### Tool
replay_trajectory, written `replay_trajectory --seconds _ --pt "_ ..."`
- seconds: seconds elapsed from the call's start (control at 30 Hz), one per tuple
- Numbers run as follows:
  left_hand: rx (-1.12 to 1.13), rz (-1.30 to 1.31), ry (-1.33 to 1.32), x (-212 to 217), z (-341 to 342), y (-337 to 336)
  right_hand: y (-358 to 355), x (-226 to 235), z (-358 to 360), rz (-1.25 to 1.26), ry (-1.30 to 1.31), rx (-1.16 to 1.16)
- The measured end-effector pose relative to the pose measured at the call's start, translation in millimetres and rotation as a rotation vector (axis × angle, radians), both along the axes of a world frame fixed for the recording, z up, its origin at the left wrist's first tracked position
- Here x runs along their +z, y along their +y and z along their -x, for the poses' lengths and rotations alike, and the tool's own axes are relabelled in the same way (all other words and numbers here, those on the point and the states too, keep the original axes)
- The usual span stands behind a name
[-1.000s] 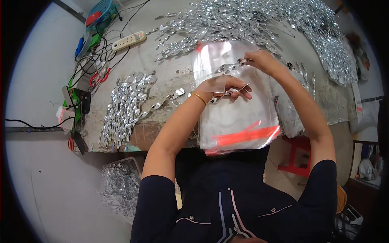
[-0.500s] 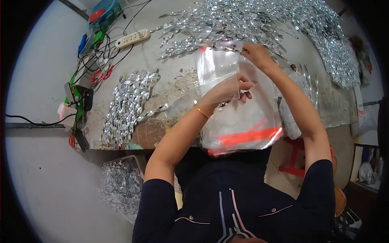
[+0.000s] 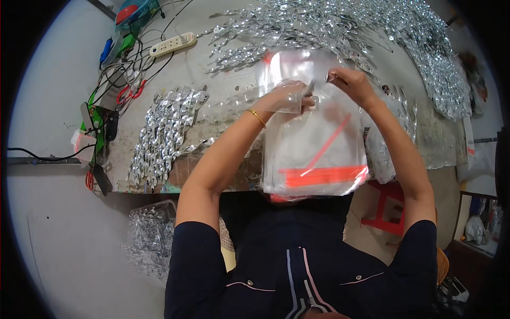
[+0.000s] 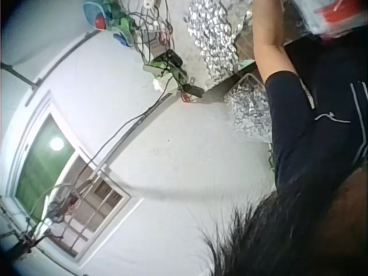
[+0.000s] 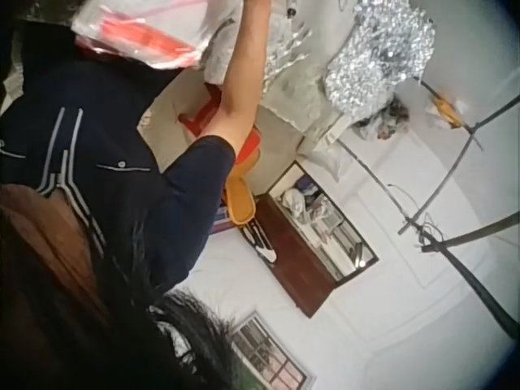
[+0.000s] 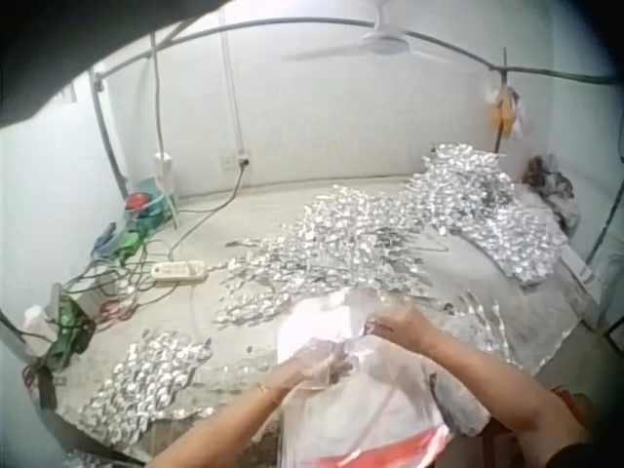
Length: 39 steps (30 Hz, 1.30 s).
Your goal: Assembling silver tinsel garlands with cardboard inserts and placing them into plastic bags.
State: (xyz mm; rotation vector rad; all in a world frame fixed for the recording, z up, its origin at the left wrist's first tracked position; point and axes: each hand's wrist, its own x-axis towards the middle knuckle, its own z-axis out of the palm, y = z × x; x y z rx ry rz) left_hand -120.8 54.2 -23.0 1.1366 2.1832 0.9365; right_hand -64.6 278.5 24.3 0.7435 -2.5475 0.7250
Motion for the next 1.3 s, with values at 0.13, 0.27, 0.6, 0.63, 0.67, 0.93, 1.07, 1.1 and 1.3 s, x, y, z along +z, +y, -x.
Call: replay_trajectory --seconds 0.13,0.27,0.6,0.63,0.67,0.93,1.07,1.1,1.3 --pt "-0.026 0.051 0.009 10 -3 12 3 3 -13 -0.103 0.066 0.111" --pt "-0.026 0.010 -0.099 3 -1 13 2 0 -16 -0.157 0.095 0.183" --pt "-0.187 0.053 -0.181 3 -12 21 -43 -4 34 -0.380 0.024 0.029" --pt "-0.194 0.050 -0.183 5 -18 24 -44 -6 36 -0.383 0.021 0.022" --pt "-0.191 0.031 -0.031 9 -23 25 -46 -8 42 -0.344 0.051 -0.023" --pt "-0.033 -0.373 0.148 -28 -15 13 -60 3 49 -0.029 0.101 -0.116" --pt "0.079 -0.256 0.016 4 -10 19 -13 0 12 0.018 0.090 -0.109" --pt "0.037 -0.488 0.355 2 -1 12 -11 -1 6 0.036 0.134 -0.042" --pt "0.072 -0.304 -0.493 13 37 2 -11 -8 -32 -0.047 0.154 0.017"
